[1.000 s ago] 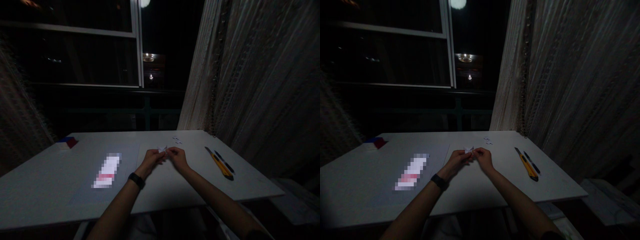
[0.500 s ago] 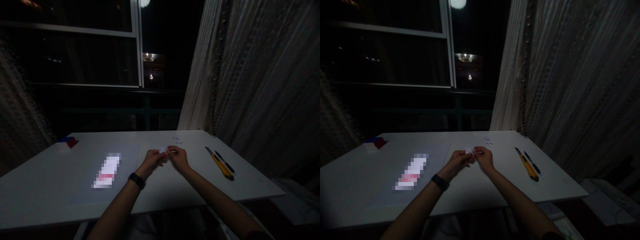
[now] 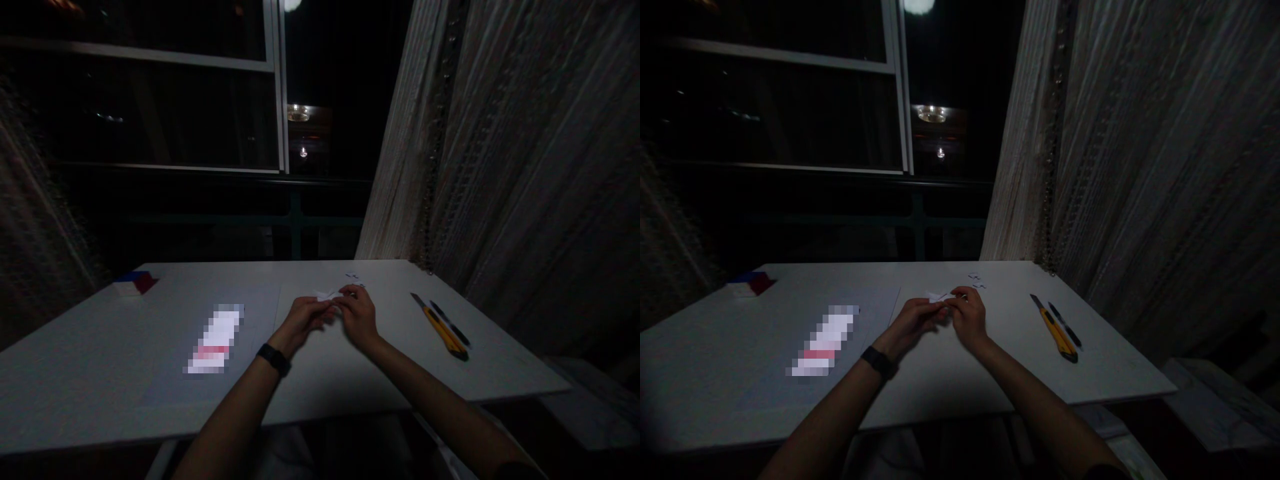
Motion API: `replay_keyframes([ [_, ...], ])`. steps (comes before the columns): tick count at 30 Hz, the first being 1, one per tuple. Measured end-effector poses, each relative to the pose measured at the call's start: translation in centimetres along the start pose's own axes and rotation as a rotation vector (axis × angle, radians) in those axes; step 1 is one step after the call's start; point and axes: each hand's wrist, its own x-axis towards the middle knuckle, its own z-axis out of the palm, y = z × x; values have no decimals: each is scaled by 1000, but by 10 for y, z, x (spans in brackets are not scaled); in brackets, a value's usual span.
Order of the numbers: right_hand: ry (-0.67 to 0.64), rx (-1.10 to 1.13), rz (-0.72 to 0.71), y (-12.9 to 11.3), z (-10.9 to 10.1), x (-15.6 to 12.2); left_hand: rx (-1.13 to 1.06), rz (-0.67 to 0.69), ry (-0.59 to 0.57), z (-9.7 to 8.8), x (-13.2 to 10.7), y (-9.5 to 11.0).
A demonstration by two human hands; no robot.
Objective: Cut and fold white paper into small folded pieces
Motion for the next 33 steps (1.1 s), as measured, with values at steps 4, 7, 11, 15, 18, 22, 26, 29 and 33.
replay_keyframes([
  [4, -35, -17, -54, 3, -1, 1, -38, 8, -40, -1, 0, 1],
  [7, -38, -13, -60, 3, -1, 1, -42, -1, -40, -1, -1, 2],
  [11, -75, 25, -96, 6, -2, 0, -53, -6, -39, -1, -1, 3],
  [15, -176, -68, -236, 11, -7, 2, -84, -13, -23, 0, 0, 4],
  [18, -246, -185, -350, 14, -13, 4, -85, -11, -13, 1, -1, 4],
  [22, -280, -248, -414, 16, -17, 6, -98, -11, -28, 2, -2, 4],
  [26, -280, -261, -478, 18, -17, 6, -130, -13, -36, 3, -3, 5],
  [29, -275, -262, -473, 19, -17, 5, -144, -19, -35, 4, -3, 5],
  [33, -255, -200, -426, 18, -17, 4, -156, -32, -43, 4, -3, 5],
])
